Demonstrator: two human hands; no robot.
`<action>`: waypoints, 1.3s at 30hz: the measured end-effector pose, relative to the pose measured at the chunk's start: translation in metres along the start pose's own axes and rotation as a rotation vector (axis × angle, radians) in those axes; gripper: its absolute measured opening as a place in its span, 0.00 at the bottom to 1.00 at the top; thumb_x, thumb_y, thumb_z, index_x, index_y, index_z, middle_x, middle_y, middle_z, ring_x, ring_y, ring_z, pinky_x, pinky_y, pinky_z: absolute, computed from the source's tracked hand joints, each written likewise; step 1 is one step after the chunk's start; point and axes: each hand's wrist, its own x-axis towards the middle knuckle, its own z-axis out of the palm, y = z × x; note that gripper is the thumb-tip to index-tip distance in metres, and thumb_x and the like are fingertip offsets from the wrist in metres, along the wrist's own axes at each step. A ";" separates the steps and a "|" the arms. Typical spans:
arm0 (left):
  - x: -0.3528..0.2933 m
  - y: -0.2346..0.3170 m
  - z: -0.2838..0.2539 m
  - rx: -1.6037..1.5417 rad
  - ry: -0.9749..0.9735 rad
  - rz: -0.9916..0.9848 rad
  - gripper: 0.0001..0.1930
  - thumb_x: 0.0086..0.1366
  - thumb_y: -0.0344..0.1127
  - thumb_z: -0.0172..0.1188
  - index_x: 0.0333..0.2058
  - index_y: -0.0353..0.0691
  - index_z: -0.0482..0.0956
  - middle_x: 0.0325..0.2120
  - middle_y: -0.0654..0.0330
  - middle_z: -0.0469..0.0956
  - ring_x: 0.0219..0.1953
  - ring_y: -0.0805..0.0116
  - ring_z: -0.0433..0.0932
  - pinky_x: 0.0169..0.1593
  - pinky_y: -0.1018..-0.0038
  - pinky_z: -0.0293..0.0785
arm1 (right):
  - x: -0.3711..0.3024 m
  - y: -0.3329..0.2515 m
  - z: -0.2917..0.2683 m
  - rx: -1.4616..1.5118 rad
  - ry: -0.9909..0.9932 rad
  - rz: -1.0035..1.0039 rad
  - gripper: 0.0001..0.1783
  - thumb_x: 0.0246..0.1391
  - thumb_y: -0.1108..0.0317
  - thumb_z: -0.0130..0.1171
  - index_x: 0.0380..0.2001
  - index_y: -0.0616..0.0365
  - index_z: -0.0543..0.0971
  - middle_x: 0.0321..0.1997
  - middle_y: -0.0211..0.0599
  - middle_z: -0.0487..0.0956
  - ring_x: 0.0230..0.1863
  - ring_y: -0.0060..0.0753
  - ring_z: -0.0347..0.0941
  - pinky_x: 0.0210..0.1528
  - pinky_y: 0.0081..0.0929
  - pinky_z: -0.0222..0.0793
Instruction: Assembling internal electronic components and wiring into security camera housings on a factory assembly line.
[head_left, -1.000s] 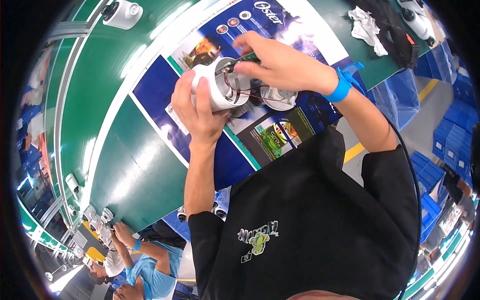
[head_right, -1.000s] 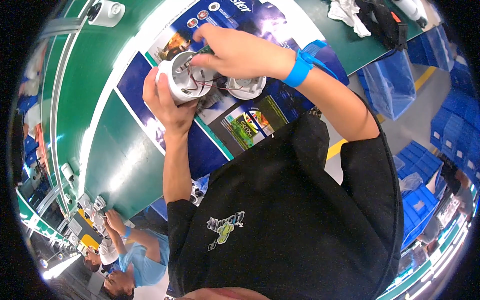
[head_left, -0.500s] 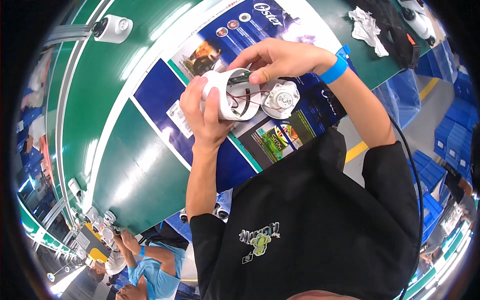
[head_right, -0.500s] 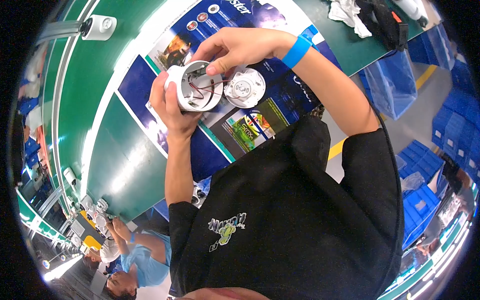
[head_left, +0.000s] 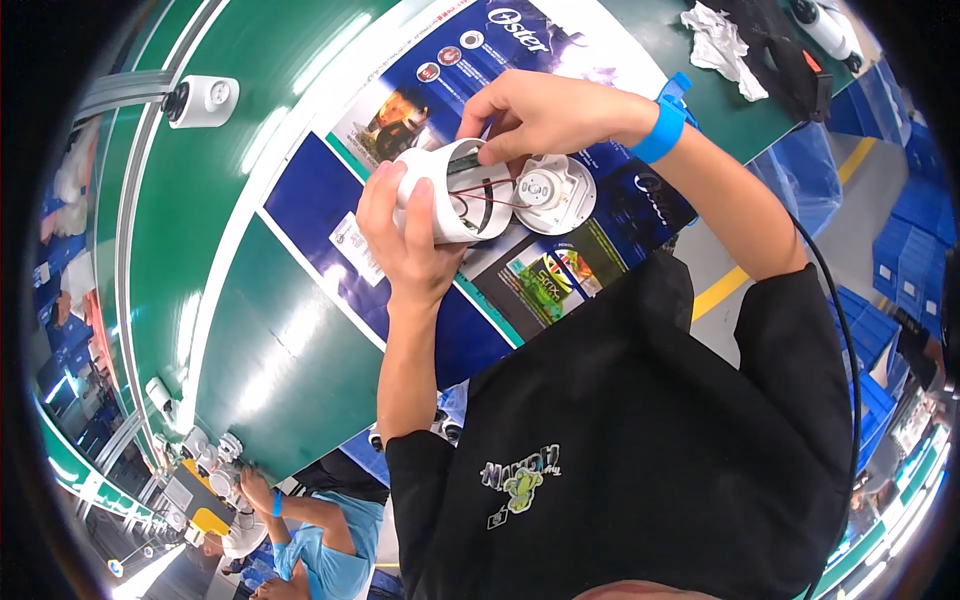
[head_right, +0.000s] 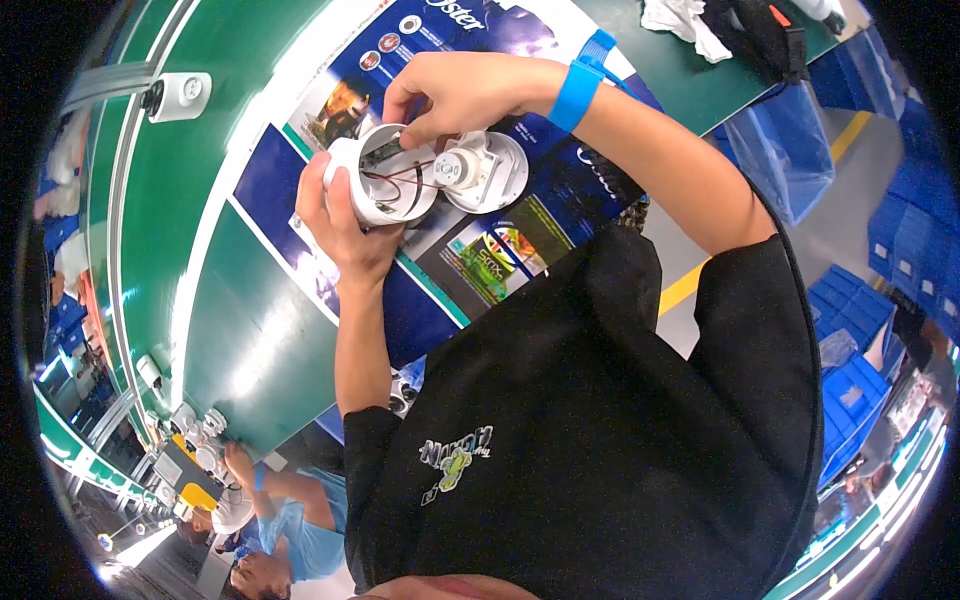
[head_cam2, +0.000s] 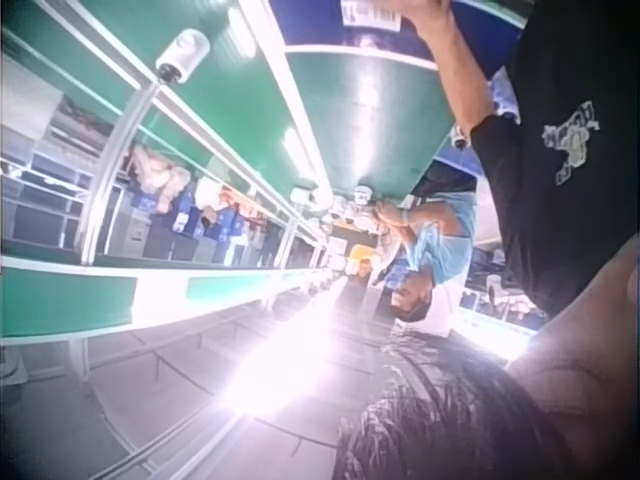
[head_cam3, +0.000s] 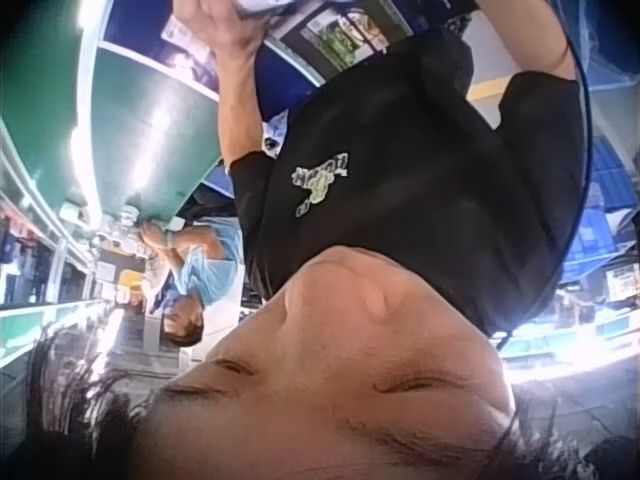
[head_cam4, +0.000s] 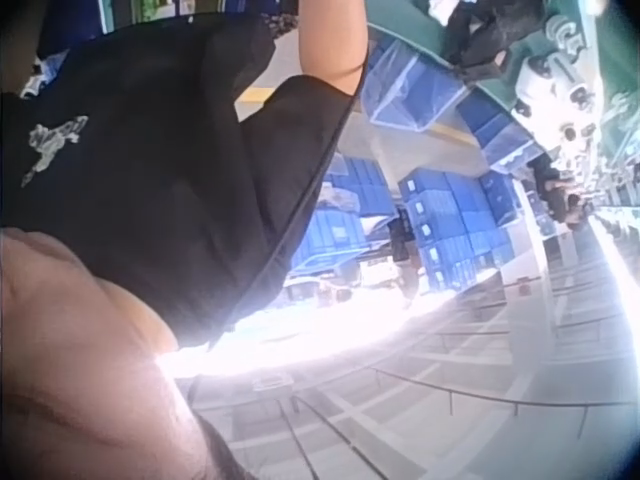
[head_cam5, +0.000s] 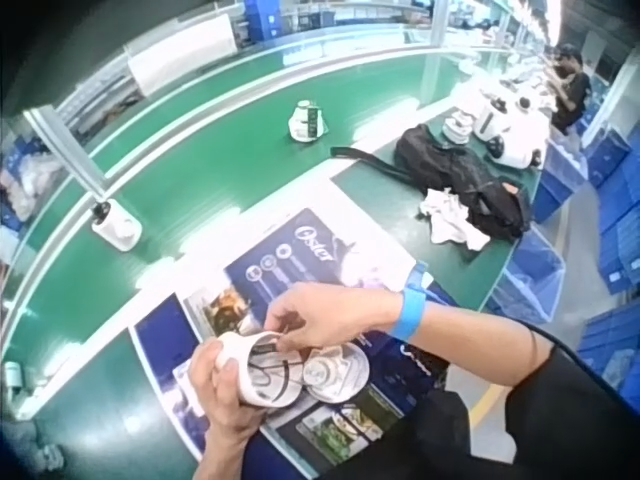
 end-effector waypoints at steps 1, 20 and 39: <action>0.002 0.000 0.000 -0.003 -0.002 0.003 0.38 0.38 0.33 0.75 0.51 0.43 0.66 0.49 0.49 0.66 0.48 0.46 0.70 0.48 0.57 0.71 | -0.001 0.000 0.000 -0.065 0.022 -0.042 0.08 0.50 0.74 0.62 0.32 0.66 0.75 0.27 0.34 0.78 0.29 0.22 0.76 0.30 0.20 0.74; -0.009 -0.002 0.012 -0.059 -0.024 0.014 0.39 0.45 0.36 0.74 0.54 0.44 0.60 0.51 0.48 0.63 0.51 0.47 0.69 0.51 0.55 0.70 | -0.026 -0.018 0.024 -0.326 0.050 -0.204 0.41 0.42 0.64 0.67 0.58 0.65 0.61 0.56 0.48 0.68 0.55 0.49 0.67 0.56 0.34 0.65; -0.007 0.005 0.016 -0.033 -0.063 0.026 0.43 0.47 0.35 0.73 0.58 0.42 0.54 0.53 0.43 0.61 0.54 0.48 0.66 0.54 0.60 0.66 | -0.024 -0.023 0.041 -0.296 0.175 -0.200 0.41 0.39 0.74 0.66 0.58 0.70 0.60 0.57 0.54 0.65 0.59 0.51 0.63 0.58 0.35 0.62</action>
